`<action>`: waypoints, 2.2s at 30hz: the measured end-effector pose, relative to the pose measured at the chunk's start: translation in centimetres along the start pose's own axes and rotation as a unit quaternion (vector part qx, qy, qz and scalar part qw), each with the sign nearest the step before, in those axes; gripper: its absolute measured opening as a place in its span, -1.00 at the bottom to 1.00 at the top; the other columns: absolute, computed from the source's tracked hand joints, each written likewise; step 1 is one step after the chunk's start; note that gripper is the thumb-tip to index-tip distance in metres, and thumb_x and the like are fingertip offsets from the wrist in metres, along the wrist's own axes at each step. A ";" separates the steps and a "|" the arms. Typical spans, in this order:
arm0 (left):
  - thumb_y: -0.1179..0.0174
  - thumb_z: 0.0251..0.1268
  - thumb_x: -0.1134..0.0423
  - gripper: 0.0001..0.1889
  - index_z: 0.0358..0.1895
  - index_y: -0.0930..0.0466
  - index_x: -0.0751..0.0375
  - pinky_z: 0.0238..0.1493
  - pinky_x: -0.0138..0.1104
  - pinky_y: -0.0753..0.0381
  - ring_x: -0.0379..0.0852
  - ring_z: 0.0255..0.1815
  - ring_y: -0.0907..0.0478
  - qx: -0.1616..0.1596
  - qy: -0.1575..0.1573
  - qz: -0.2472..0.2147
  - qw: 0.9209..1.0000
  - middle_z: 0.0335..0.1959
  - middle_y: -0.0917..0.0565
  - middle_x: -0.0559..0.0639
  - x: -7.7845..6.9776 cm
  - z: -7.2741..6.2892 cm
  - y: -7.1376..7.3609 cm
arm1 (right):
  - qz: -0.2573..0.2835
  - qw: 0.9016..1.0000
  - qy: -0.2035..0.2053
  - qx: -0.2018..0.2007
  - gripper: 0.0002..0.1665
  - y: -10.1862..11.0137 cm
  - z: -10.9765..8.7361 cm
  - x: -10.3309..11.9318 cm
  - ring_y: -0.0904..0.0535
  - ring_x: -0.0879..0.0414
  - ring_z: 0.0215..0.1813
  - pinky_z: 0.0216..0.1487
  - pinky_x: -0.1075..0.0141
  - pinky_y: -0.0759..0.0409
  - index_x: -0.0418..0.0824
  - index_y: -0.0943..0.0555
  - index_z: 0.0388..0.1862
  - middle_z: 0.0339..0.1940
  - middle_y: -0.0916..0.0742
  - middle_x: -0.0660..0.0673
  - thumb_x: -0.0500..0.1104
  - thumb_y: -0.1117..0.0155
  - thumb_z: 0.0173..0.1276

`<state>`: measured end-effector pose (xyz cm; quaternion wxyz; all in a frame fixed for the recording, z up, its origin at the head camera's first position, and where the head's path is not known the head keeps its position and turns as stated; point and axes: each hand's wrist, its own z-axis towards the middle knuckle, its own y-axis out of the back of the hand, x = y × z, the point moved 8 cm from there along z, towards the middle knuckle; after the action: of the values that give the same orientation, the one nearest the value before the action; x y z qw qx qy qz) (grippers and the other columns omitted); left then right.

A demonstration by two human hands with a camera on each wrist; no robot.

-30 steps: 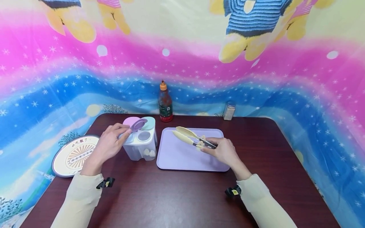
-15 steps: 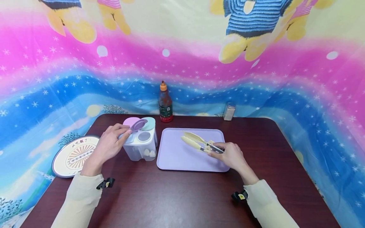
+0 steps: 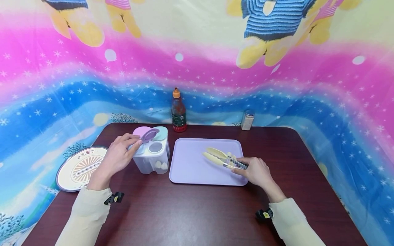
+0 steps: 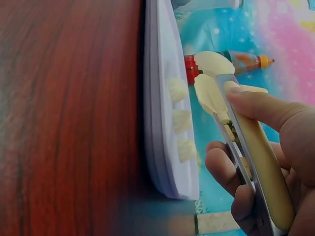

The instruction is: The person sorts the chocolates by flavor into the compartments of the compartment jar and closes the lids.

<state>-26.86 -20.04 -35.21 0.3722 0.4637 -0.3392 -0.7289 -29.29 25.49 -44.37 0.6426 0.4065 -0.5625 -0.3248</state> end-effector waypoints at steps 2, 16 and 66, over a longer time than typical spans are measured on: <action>0.02 0.56 -0.07 -0.53 0.14 -0.68 0.21 0.18 0.11 -0.41 0.19 0.18 -0.47 -0.001 0.000 0.000 1.000 0.17 -0.63 0.14 0.0 0.0 0.0 | -0.006 1.000 -0.004 0.001 -0.23 -0.1 -0.1 -0.2 -0.51 0.07 -0.27 -0.40 0.30 -0.35 -0.09 -0.71 0.14 -0.07 -0.79 -0.21 0.32 -0.52 0.05; 0.02 0.55 -0.07 -0.52 0.13 -0.69 0.22 0.20 0.12 -0.40 0.20 0.19 -0.47 -0.004 -0.001 -0.001 1.000 0.16 -0.64 0.15 0.1 -0.1 0.0 | -0.040 0.999 -0.024 0.009 -0.24 -0.4 -0.6 -0.9 -0.54 0.03 -0.20 -0.33 0.28 -0.28 -0.06 -0.71 0.15 0.04 -0.77 -0.26 0.32 -0.52 0.05; 0.01 0.56 -0.05 -0.54 0.13 -0.69 0.22 0.20 0.13 -0.41 0.21 0.20 -0.47 0.001 -0.004 0.002 1.000 0.17 -0.63 0.15 -0.1 0.0 0.1 | 0.028 0.999 0.044 -0.014 -0.36 0.9 0.0 4.0 -0.49 0.12 -0.35 -0.44 0.34 -0.40 -0.04 -0.73 0.12 -0.16 -0.82 -0.12 0.19 -0.56 0.08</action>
<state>-26.76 -19.99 -35.05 0.3717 0.4605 -0.3424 -0.7297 -28.71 22.42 -41.75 0.6811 0.3951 -0.5406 -0.2963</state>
